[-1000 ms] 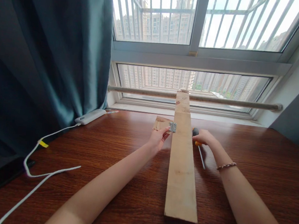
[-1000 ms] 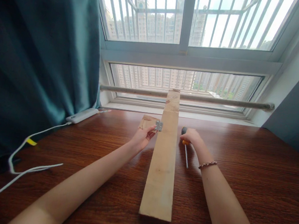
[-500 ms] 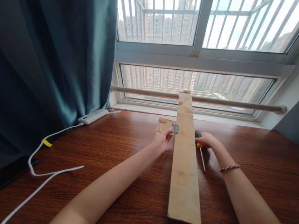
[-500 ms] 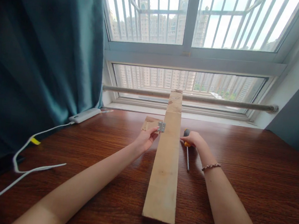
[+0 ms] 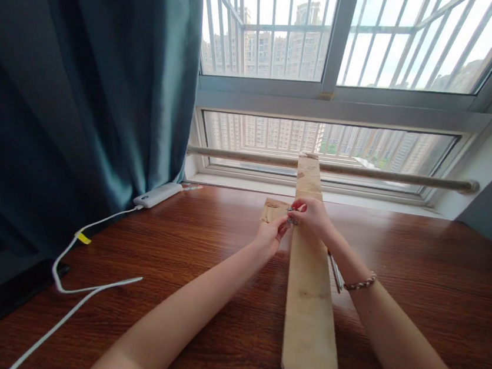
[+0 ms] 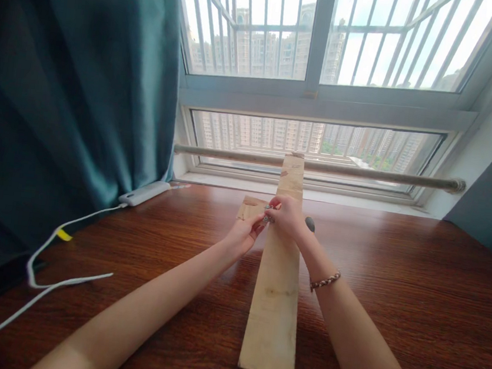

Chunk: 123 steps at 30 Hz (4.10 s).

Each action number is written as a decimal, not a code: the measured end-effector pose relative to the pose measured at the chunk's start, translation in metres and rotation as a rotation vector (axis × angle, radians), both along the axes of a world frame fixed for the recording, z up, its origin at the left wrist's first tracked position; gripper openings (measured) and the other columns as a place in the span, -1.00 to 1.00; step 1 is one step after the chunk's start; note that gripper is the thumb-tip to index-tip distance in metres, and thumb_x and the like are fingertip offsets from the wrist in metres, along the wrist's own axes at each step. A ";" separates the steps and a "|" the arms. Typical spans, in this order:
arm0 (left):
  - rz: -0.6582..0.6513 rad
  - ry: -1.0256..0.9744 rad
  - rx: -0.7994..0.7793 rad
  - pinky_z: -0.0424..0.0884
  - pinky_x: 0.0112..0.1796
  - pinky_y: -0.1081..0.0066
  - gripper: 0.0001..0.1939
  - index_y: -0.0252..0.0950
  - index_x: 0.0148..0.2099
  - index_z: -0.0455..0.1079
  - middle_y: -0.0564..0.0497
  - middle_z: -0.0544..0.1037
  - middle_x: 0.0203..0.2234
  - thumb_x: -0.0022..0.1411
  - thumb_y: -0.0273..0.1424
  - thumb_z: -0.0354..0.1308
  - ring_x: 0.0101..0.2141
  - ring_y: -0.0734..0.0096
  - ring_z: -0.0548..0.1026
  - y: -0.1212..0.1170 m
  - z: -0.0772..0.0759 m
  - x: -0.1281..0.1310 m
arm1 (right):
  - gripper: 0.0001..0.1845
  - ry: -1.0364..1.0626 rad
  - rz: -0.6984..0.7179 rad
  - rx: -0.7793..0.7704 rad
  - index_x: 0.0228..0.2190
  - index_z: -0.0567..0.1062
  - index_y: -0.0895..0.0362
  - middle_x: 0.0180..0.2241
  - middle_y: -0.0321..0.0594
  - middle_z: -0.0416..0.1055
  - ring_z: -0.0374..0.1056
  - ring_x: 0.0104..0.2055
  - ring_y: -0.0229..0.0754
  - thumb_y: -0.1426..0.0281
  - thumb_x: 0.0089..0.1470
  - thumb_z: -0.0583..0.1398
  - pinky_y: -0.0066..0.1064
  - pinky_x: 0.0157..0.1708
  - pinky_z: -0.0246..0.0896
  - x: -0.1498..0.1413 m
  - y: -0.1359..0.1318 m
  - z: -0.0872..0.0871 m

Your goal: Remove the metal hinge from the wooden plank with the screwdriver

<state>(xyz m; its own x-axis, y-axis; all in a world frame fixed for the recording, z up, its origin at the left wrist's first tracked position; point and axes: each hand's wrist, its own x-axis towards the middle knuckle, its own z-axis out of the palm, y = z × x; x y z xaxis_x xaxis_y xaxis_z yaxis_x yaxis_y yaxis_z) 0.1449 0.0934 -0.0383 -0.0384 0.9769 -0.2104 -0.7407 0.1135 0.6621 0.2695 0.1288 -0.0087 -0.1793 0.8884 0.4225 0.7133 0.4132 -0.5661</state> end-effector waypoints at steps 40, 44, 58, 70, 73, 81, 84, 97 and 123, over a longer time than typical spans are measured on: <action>0.088 0.064 -0.072 0.33 -0.53 0.57 -0.84 -0.37 -0.42 0.38 0.07 0.50 -0.57 -0.05 -0.70 0.16 -0.58 0.58 0.42 0.011 -0.006 0.010 | -0.88 0.168 -0.138 0.111 -0.38 0.34 0.16 -0.33 -0.12 0.39 0.32 -0.31 -0.14 0.38 0.15 0.06 -0.36 -0.33 0.16 -0.006 0.003 -0.014; 0.082 0.039 -0.067 0.34 -0.54 0.57 -0.83 -0.36 -0.40 0.38 0.07 0.51 -0.55 -0.05 -0.70 0.17 -0.58 0.58 0.42 0.011 -0.005 0.009 | -0.94 0.915 -0.021 -0.140 -0.43 0.31 0.14 -0.42 -0.23 0.38 0.32 -0.43 -0.27 0.44 0.08 0.10 -0.43 -0.41 0.26 -0.004 0.005 -0.006; 0.009 0.002 -0.020 0.37 -0.51 0.57 -0.85 -0.43 -0.45 0.38 -0.02 0.51 -0.57 -0.01 -0.74 0.14 -0.55 0.54 0.46 0.011 0.001 0.008 | -0.79 0.301 0.137 -0.166 -0.47 0.59 0.18 -0.64 -0.37 0.28 0.13 -0.55 -0.34 0.34 -0.25 0.32 -0.50 -0.56 -0.06 0.006 -0.020 -0.011; 0.006 0.027 0.011 0.34 -0.51 0.61 -0.84 -0.40 -0.47 0.38 0.01 0.49 -0.57 0.00 -0.73 0.14 -0.56 0.59 0.43 0.010 0.001 0.008 | -0.80 0.271 0.091 -0.040 -0.49 0.59 0.16 -0.62 -0.35 0.30 0.16 -0.53 -0.31 0.29 -0.16 0.26 -0.48 -0.52 -0.04 0.001 -0.018 -0.020; 0.019 0.027 -0.005 0.35 -0.49 0.60 -0.82 -0.40 -0.49 0.36 0.03 0.48 -0.60 -0.01 -0.74 0.13 -0.56 0.61 0.43 0.010 0.001 0.008 | -0.77 0.350 0.086 -0.053 -0.48 0.57 0.18 -0.64 -0.36 0.27 0.14 -0.53 -0.31 0.26 -0.16 0.26 -0.48 -0.52 -0.04 0.000 -0.017 -0.021; 0.049 -0.039 0.017 0.39 -0.49 0.56 -0.78 -0.38 -0.37 0.39 0.02 0.53 -0.51 -0.03 -0.77 0.13 -0.51 0.54 0.47 0.012 -0.003 0.009 | -0.80 0.913 0.223 -0.202 -0.49 0.42 0.16 -0.62 -0.42 0.17 -0.02 -0.62 -0.41 0.30 -0.17 0.27 -0.55 -0.65 -0.15 -0.011 -0.027 -0.009; 0.037 -0.031 0.015 0.41 -0.46 0.52 -0.78 -0.37 -0.36 0.39 0.01 0.55 -0.49 -0.05 -0.75 0.16 -0.49 0.50 0.48 0.013 -0.005 0.009 | -0.82 1.373 0.180 -0.403 -0.59 0.23 0.13 -0.65 -0.44 0.05 -0.13 -0.68 -0.43 0.35 -0.09 0.14 -0.60 -0.74 -0.26 -0.005 -0.027 0.004; -0.028 0.054 -0.003 0.39 -0.42 0.45 -0.86 -0.30 -0.47 0.41 0.00 0.54 -0.53 0.02 -0.63 0.21 -0.53 0.48 0.46 0.012 -0.008 0.008 | -0.81 0.747 -0.204 -0.475 -0.67 0.32 0.15 -0.81 -0.51 -0.05 -0.19 -0.75 -0.46 0.43 -0.26 0.27 -0.55 -0.75 -0.39 0.082 -0.022 -0.004; -0.101 0.068 0.009 0.39 -0.49 0.51 -0.90 -0.39 -0.39 0.42 -0.04 0.55 -0.54 0.01 -0.65 0.19 -0.56 0.49 0.48 0.016 -0.009 0.006 | -0.78 1.266 0.095 -0.132 -0.61 0.29 0.13 -0.75 -0.49 0.06 -0.31 -0.76 -0.50 0.29 -0.15 0.21 -0.56 -0.80 -0.47 0.117 -0.035 0.036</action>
<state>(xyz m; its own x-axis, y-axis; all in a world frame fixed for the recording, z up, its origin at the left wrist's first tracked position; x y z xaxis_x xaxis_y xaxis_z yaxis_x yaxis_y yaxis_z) 0.1505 0.1091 -0.0477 0.0466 0.9783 -0.2017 -0.6794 0.1791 0.7116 0.3863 0.0939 0.0274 0.2171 0.9425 0.2542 -0.3812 0.3216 -0.8668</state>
